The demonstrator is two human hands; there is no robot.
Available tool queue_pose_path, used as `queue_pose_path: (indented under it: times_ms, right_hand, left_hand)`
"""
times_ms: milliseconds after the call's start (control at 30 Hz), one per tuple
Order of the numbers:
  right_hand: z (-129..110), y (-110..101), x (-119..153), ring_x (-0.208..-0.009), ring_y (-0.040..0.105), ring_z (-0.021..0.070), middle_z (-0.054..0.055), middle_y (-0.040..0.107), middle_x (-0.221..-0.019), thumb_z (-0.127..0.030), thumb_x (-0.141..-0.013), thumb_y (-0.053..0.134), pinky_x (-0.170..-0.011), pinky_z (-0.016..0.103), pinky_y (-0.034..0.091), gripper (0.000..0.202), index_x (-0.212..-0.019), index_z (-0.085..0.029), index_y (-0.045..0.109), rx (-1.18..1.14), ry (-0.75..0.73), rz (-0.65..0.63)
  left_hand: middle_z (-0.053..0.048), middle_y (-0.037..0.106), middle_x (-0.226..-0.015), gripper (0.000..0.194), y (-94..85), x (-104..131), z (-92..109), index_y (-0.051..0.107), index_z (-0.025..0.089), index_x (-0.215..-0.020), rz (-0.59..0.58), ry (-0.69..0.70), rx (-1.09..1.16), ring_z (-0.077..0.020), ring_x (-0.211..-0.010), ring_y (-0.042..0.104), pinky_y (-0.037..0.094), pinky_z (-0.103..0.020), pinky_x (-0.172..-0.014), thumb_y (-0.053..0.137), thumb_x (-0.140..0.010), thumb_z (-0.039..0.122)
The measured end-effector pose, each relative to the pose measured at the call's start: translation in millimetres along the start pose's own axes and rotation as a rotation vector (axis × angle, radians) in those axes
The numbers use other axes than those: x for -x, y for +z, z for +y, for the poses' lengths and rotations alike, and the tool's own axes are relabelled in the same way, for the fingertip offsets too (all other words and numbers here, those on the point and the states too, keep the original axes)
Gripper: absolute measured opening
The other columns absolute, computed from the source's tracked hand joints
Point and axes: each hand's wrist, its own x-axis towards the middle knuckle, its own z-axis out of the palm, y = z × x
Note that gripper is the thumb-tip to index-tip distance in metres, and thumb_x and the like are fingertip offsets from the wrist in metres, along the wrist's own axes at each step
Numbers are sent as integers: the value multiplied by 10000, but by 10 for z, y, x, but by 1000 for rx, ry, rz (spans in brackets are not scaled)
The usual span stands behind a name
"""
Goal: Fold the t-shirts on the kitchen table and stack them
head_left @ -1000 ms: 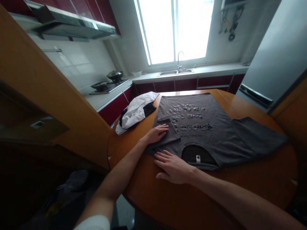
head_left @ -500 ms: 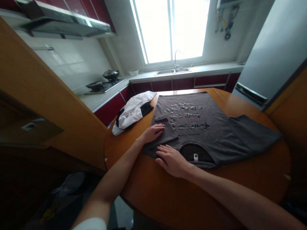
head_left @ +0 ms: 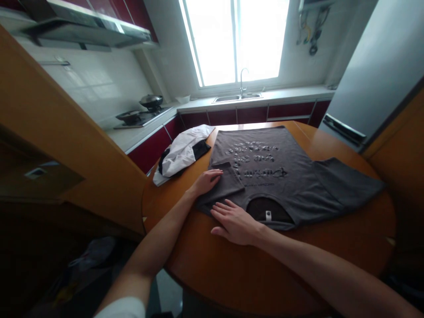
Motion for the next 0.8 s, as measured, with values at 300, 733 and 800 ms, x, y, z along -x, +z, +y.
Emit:
queue_pose_path:
  times_ms: [300,733,800]
  right_hand:
    - [-53,-32,19,-1467,368,290,209,451,-1536,-626,-988,432,-1211,512,233,712,-1483,-116,467,-3,-36,-83]
    - [-28,-63,-45,-1481,342,223,113,494,-1529,-446,-1052,369,-1229,467,204,479,-1418,-189,542,9,158,147]
    - [55,-52,-65,-1508,282,231,128,419,-1579,-397,-1053,354,-1236,476,175,490,-1453,-160,508,64,292,209]
  left_hand:
    - [-79,726,-1225,364,24,-16,13,737,217,-1154,-17,7,9,-250,-1210,645,491,-443,-1098,495,-971,418]
    - [-112,430,-1571,533,66,2,-39,587,228,-1397,-52,-46,-212,-319,-1502,299,277,-572,-1206,579,-934,492]
    - [-108,473,-1543,520,50,-11,-86,588,227,-1393,-2,-78,-230,-300,-1487,338,283,-551,-1207,542,-954,502]
